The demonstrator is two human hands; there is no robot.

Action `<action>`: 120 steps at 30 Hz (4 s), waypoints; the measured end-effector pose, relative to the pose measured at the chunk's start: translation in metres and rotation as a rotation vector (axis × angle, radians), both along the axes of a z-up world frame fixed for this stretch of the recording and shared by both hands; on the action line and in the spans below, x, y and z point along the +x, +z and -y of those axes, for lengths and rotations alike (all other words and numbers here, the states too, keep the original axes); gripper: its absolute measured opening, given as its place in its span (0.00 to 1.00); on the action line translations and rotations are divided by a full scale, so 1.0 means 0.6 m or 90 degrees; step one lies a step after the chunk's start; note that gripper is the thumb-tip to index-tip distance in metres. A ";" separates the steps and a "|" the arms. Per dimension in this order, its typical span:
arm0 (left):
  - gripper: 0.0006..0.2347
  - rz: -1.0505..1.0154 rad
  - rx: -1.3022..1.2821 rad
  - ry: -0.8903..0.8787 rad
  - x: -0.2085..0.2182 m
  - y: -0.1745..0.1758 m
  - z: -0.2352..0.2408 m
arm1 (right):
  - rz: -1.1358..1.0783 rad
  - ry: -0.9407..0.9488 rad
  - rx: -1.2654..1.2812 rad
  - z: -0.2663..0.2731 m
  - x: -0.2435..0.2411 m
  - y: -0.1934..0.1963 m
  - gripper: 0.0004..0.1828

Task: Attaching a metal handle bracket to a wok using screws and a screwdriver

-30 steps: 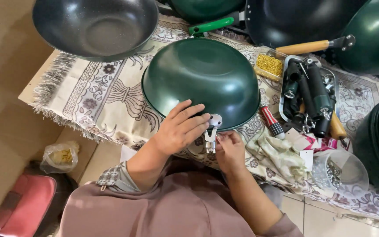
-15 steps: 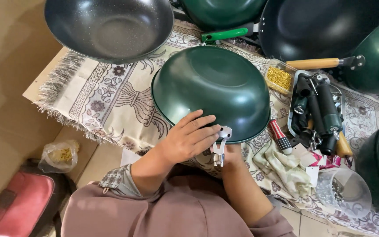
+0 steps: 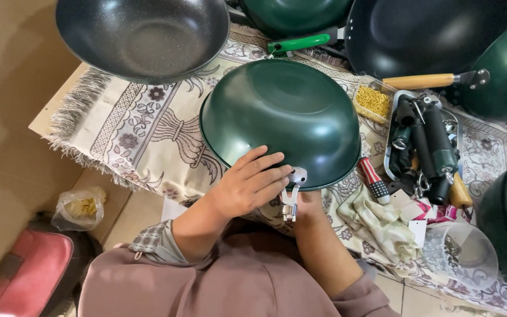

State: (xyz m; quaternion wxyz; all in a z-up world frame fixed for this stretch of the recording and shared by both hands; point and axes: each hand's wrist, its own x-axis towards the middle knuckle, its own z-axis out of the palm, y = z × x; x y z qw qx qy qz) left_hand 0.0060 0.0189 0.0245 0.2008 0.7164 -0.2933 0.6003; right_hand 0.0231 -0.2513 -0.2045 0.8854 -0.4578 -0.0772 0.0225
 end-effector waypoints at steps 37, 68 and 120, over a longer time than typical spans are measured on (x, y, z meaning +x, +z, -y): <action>0.05 -0.022 0.015 -0.011 -0.011 -0.003 0.010 | 0.061 0.016 0.052 -0.098 0.100 -0.032 0.13; 0.27 -0.727 -0.847 -0.555 0.013 -0.236 0.173 | -0.215 -0.188 0.155 -0.139 0.002 0.276 0.19; 0.23 -0.992 -0.961 -0.374 0.043 -0.116 0.103 | 0.519 -0.571 -1.124 0.149 0.126 0.171 0.26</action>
